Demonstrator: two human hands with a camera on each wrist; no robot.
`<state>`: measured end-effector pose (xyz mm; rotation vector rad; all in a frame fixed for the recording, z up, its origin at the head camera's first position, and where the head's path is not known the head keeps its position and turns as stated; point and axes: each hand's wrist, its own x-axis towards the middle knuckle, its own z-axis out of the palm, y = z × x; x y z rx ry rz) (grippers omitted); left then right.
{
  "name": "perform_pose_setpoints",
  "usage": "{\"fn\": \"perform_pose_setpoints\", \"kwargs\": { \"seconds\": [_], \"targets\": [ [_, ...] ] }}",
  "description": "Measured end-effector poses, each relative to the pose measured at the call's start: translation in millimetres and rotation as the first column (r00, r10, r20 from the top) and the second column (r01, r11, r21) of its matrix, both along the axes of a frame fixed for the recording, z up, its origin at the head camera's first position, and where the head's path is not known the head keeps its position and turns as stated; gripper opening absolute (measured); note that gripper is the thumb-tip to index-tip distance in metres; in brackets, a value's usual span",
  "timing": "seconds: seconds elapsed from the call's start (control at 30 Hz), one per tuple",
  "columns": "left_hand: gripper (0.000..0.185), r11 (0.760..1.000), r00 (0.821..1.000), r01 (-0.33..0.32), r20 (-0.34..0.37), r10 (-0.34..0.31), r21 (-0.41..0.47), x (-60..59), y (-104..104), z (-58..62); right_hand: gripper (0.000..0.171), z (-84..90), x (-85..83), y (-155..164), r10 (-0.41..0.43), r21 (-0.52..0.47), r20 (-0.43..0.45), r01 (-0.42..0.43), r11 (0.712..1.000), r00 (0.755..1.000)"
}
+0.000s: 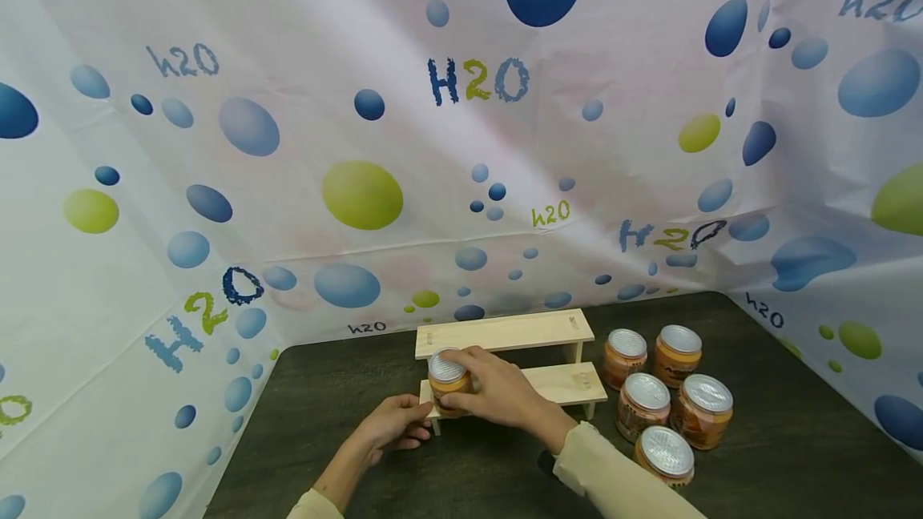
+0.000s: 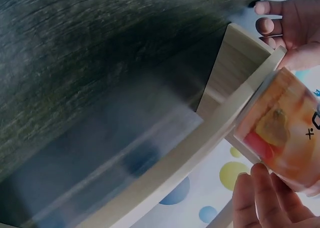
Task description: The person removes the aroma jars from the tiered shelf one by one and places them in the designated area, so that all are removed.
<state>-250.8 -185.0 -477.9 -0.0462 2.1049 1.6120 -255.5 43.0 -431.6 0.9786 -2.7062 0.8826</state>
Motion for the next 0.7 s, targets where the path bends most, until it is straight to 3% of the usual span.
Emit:
{"fn": "perform_pose_setpoints", "kwargs": {
  "seconds": [0.7],
  "targets": [
    [0.041, 1.000, 1.000, -0.002, 0.002, 0.002, -0.007, 1.0, 1.4, 1.3, 0.057, -4.1, 1.8, -5.8, -0.042, -0.014, -0.059, 0.042, 0.999, 0.997]
  ]
}}
